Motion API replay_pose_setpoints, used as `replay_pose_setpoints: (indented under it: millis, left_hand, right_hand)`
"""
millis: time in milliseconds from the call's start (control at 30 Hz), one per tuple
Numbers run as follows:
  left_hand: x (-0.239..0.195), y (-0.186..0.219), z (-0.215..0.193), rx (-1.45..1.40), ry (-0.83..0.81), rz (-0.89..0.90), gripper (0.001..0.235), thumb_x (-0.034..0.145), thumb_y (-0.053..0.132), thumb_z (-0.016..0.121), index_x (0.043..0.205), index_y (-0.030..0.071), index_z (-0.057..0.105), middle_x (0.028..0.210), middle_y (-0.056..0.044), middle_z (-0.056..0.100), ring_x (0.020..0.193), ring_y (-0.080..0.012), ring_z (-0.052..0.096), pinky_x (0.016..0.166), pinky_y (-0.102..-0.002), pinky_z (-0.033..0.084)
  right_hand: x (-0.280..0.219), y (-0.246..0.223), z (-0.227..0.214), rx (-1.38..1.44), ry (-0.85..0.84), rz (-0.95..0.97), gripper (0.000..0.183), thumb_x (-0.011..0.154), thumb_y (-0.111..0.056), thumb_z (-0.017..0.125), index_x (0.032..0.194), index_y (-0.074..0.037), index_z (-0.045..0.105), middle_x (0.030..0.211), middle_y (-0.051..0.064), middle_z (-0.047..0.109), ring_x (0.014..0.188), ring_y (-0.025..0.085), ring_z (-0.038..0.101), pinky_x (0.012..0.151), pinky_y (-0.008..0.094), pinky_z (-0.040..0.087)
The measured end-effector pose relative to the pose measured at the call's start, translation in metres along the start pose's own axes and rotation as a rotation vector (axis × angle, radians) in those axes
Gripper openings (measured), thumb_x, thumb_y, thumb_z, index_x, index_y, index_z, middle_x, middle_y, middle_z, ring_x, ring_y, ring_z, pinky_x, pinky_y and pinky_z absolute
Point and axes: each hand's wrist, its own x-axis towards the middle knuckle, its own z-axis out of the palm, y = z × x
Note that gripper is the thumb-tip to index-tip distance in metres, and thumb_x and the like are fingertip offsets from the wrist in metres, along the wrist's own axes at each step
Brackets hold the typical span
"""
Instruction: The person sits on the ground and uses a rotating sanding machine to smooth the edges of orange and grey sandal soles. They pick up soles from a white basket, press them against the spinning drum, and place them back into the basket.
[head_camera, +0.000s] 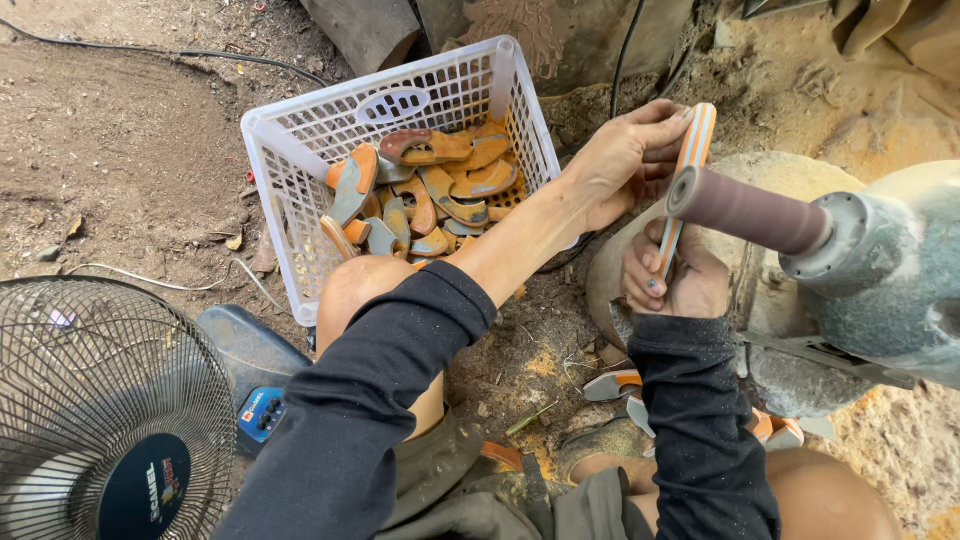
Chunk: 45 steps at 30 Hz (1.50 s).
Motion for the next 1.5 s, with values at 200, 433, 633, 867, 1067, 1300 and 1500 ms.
replay_pose_setpoints:
  millis: [200, 433, 633, 867, 1067, 1300, 1500]
  left_hand:
    - [0.008, -0.001, -0.001, -0.002, -0.020, 0.061, 0.013, 0.104, 0.025, 0.061, 0.107, 0.012, 0.061, 0.086, -0.002, 0.069, 0.079, -0.0133, 0.062, 0.070, -0.029, 0.052]
    - [-0.037, -0.015, -0.002, -0.009, -0.091, 0.010, 0.018, 0.103, 0.027, 0.062, 0.116, 0.014, 0.063, 0.094, 0.001, 0.070, 0.082, -0.0138, 0.064, 0.070, -0.031, 0.056]
    - [-0.071, -0.021, -0.002, 0.005, -0.114, -0.035, 0.021, 0.103, 0.022, 0.064, 0.123, 0.015, 0.064, 0.109, -0.009, 0.075, 0.099, -0.0188, 0.072, 0.082, -0.036, 0.058]
    - [-0.104, -0.018, 0.001, 0.025, -0.199, -0.061, 0.031, 0.102, 0.018, 0.063, 0.132, 0.011, 0.059, 0.119, -0.008, 0.073, 0.110, -0.0223, 0.073, 0.098, -0.045, 0.059]
    - [-0.117, -0.008, -0.006, -0.008, -0.370, -0.106, 0.039, 0.106, 0.013, 0.060, 0.144, 0.008, 0.054, 0.131, -0.007, 0.068, 0.121, -0.0218, 0.066, 0.108, -0.047, 0.055]
    - [-0.111, -0.012, -0.008, -0.047, -0.380, -0.105, 0.039, 0.107, 0.016, 0.058, 0.145, 0.007, 0.052, 0.134, -0.008, 0.066, 0.123, -0.0226, 0.065, 0.108, -0.048, 0.056]
    - [-0.104, -0.012, -0.007, -0.041, -0.374, -0.103, 0.036, 0.107, 0.017, 0.059, 0.142, 0.007, 0.055, 0.131, -0.010, 0.070, 0.122, -0.0231, 0.067, 0.108, -0.046, 0.055]
  right_hand:
    - [0.007, -0.004, 0.002, 0.063, -0.016, 0.040, 0.043, 0.118, -0.034, 0.034, 0.103, 0.000, 0.055, 0.076, 0.009, 0.054, 0.050, 0.014, 0.042, 0.040, 0.024, 0.032]
    - [-0.032, 0.021, 0.004, -0.102, -0.065, -0.067, 0.036, 0.117, -0.037, 0.043, 0.107, -0.004, 0.055, 0.079, 0.009, 0.055, 0.047, 0.012, 0.040, 0.038, 0.023, 0.031]
    - [-0.055, 0.033, -0.011, -0.201, -0.056, -0.093, 0.034, 0.112, -0.036, 0.050, 0.105, -0.003, 0.054, 0.074, 0.010, 0.056, 0.045, 0.014, 0.042, 0.038, 0.024, 0.032]
    - [-0.076, 0.031, -0.019, -0.350, -0.072, -0.115, 0.040, 0.109, -0.038, 0.056, 0.109, 0.002, 0.058, 0.068, 0.011, 0.058, 0.045, 0.013, 0.046, 0.039, 0.024, 0.035]
    - [-0.089, -0.013, -0.019, -0.880, 0.180, -0.066, 0.037, 0.095, -0.035, 0.068, 0.108, -0.001, 0.063, 0.070, 0.009, 0.063, 0.048, 0.012, 0.053, 0.040, 0.025, 0.040]
    - [-0.089, -0.027, -0.011, -0.993, 0.235, -0.054, 0.037, 0.096, -0.037, 0.070, 0.102, -0.002, 0.062, 0.068, 0.007, 0.060, 0.048, 0.008, 0.048, 0.042, 0.022, 0.036]
    - [-0.083, -0.029, -0.009, -1.059, 0.272, -0.056, 0.037, 0.096, -0.038, 0.068, 0.102, -0.002, 0.064, 0.065, 0.007, 0.062, 0.046, 0.008, 0.047, 0.040, 0.021, 0.035]
